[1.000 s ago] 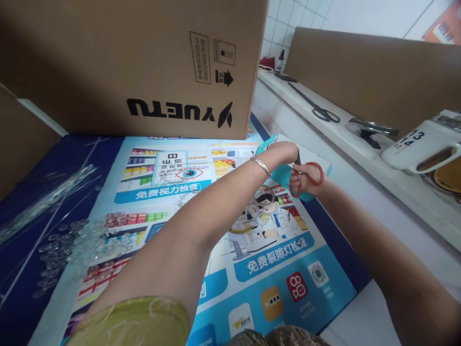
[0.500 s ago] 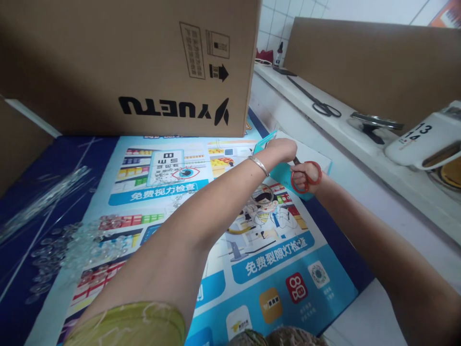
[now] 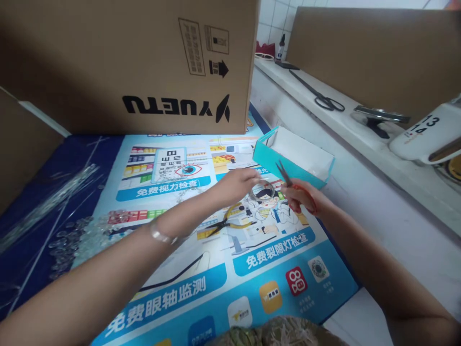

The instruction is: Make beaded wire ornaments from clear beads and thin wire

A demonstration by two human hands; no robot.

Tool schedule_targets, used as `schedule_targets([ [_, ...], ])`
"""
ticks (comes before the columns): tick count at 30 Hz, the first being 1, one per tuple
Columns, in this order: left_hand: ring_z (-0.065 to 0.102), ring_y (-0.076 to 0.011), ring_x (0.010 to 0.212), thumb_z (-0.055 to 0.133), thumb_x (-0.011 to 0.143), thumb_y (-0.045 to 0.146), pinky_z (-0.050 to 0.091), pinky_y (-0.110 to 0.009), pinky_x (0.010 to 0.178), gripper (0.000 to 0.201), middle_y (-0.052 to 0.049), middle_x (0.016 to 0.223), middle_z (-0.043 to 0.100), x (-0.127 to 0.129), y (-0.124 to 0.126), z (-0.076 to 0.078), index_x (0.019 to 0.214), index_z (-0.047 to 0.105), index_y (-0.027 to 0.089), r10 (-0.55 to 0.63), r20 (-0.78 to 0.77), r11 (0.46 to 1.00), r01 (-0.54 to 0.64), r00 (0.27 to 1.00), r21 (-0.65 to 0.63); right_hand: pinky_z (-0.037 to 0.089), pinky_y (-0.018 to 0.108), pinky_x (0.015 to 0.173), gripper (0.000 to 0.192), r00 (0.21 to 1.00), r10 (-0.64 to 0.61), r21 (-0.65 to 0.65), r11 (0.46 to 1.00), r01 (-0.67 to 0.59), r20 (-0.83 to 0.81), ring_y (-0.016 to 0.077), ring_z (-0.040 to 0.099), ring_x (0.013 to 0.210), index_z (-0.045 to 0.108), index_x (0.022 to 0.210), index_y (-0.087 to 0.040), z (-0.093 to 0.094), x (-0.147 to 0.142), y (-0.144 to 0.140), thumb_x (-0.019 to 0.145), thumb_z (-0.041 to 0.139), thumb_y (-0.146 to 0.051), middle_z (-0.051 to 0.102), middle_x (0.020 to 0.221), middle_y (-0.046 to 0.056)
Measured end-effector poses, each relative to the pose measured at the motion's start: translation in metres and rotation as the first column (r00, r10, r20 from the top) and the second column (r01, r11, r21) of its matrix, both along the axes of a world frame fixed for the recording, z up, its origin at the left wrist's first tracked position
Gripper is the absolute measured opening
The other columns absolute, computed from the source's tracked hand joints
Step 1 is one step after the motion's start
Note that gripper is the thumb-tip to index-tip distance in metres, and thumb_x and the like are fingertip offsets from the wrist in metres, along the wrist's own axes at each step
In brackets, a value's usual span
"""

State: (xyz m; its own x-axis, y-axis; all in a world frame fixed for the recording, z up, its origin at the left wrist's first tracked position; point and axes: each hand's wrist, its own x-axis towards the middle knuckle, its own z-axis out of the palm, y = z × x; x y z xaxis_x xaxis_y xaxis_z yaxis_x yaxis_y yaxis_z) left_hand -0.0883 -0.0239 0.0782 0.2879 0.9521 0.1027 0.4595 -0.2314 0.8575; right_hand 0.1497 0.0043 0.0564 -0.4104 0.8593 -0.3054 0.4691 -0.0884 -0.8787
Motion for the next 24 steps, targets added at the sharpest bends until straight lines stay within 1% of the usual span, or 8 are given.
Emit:
schedule_targets([
  [2, 0.046, -0.0120, 0.060, 0.048, 0.080, 0.035, 0.034, -0.022, 0.055, 0.024, -0.002, 0.070, 0.058, -0.022, -0.041, -0.013, 0.082, 0.067, 0.020, 0.128, 0.147, 0.977, -0.099, 0.981, -0.189, 0.035, 0.023, 0.050, 0.026, 0.965, 0.038, 0.293, 0.949, -0.116, 0.261, 0.0127, 0.050, 0.055, 0.053, 0.086, -0.018, -0.006, -0.001, -0.006, 0.075, 0.057, -0.042, 0.056, 0.064, 0.001],
  [4, 0.034, -0.0085, 0.048, 0.051, 0.078, 0.039, 0.025, -0.019, 0.046, 0.026, 0.002, 0.056, 0.046, -0.035, -0.079, -0.027, 0.088, 0.064, 0.019, 0.286, 0.264, 0.897, -0.160, 0.921, -0.412, 0.036, 0.023, 0.057, 0.033, 0.859, 0.004, 0.454, 0.848, -0.274, 0.511, 0.0170, 0.055, 0.070, 0.053, 0.099, -0.020, -0.012, -0.005, -0.004, 0.072, 0.060, -0.038, 0.061, 0.083, 0.005],
  [5, 0.028, -0.0073, 0.045, 0.051, 0.078, 0.042, 0.020, -0.019, 0.044, 0.029, 0.004, 0.052, 0.038, -0.038, -0.096, -0.034, 0.090, 0.063, 0.018, 0.381, 0.313, 0.849, -0.196, 0.870, -0.490, 0.037, 0.023, 0.059, 0.035, 0.796, -0.012, 0.473, 0.810, -0.348, 0.606, 0.0188, 0.055, 0.076, 0.053, 0.104, -0.020, -0.015, -0.008, 0.000, 0.072, 0.061, -0.035, 0.061, 0.089, 0.006],
  [7, 0.023, -0.0056, 0.043, 0.053, 0.077, 0.044, 0.016, -0.019, 0.043, 0.031, 0.006, 0.053, 0.034, -0.038, -0.123, -0.046, 0.091, 0.059, 0.017, 0.483, 0.418, 0.791, -0.178, 0.769, -0.586, 0.037, 0.023, 0.063, 0.031, 0.675, 0.006, 0.452, 0.738, -0.500, 0.737, 0.0204, 0.055, 0.084, 0.054, 0.106, -0.020, -0.018, -0.019, 0.010, 0.076, 0.056, -0.028, 0.060, 0.095, 0.008],
  [9, 0.019, -0.0045, 0.043, 0.055, 0.077, 0.043, 0.014, -0.019, 0.042, 0.030, 0.006, 0.053, 0.033, -0.035, -0.143, -0.056, 0.092, 0.057, 0.017, 0.524, 0.500, 0.758, -0.111, 0.689, -0.642, 0.037, 0.024, 0.069, 0.029, 0.660, 0.014, 0.455, 0.713, -0.534, 0.751, 0.0204, 0.054, 0.090, 0.053, 0.108, -0.020, -0.019, -0.034, 0.023, 0.080, 0.050, -0.025, 0.060, 0.099, 0.008],
  [12, 0.019, -0.0046, 0.044, 0.055, 0.079, 0.039, 0.014, -0.019, 0.042, 0.027, 0.006, 0.053, 0.031, -0.028, -0.159, -0.065, 0.094, 0.056, 0.017, 0.540, 0.578, 0.759, -0.057, 0.612, -0.649, 0.036, 0.023, 0.077, 0.038, 0.648, 0.024, 0.463, 0.679, -0.570, 0.761, 0.0198, 0.050, 0.101, 0.047, 0.119, -0.022, -0.021, -0.063, 0.046, 0.081, 0.047, -0.023, 0.055, 0.112, 0.008],
  [19, 0.019, -0.0044, 0.045, 0.047, 0.086, 0.034, 0.014, -0.020, 0.042, 0.019, 0.006, 0.057, 0.031, -0.029, -0.163, -0.073, 0.093, 0.054, 0.017, 0.490, 0.713, 0.818, 0.018, 0.502, -0.575, 0.036, 0.024, 0.080, 0.037, 0.559, 0.088, 0.382, 0.641, -0.666, 0.825, 0.0204, 0.052, 0.099, 0.051, 0.117, -0.018, -0.043, -0.127, 0.096, 0.080, 0.049, -0.020, 0.057, 0.111, 0.011],
  [24, 0.025, -0.0040, 0.045, 0.046, 0.086, 0.034, 0.017, -0.020, 0.044, 0.021, 0.005, 0.059, 0.036, -0.038, -0.160, -0.078, 0.091, 0.055, 0.016, 0.485, 0.725, 0.840, -0.030, 0.489, -0.541, 0.037, 0.024, 0.078, 0.040, 0.468, 0.109, 0.314, 0.606, -0.731, 0.877, 0.0204, 0.052, 0.099, 0.050, 0.119, -0.018, -0.054, -0.153, 0.113, 0.080, 0.048, -0.020, 0.057, 0.112, 0.010],
])
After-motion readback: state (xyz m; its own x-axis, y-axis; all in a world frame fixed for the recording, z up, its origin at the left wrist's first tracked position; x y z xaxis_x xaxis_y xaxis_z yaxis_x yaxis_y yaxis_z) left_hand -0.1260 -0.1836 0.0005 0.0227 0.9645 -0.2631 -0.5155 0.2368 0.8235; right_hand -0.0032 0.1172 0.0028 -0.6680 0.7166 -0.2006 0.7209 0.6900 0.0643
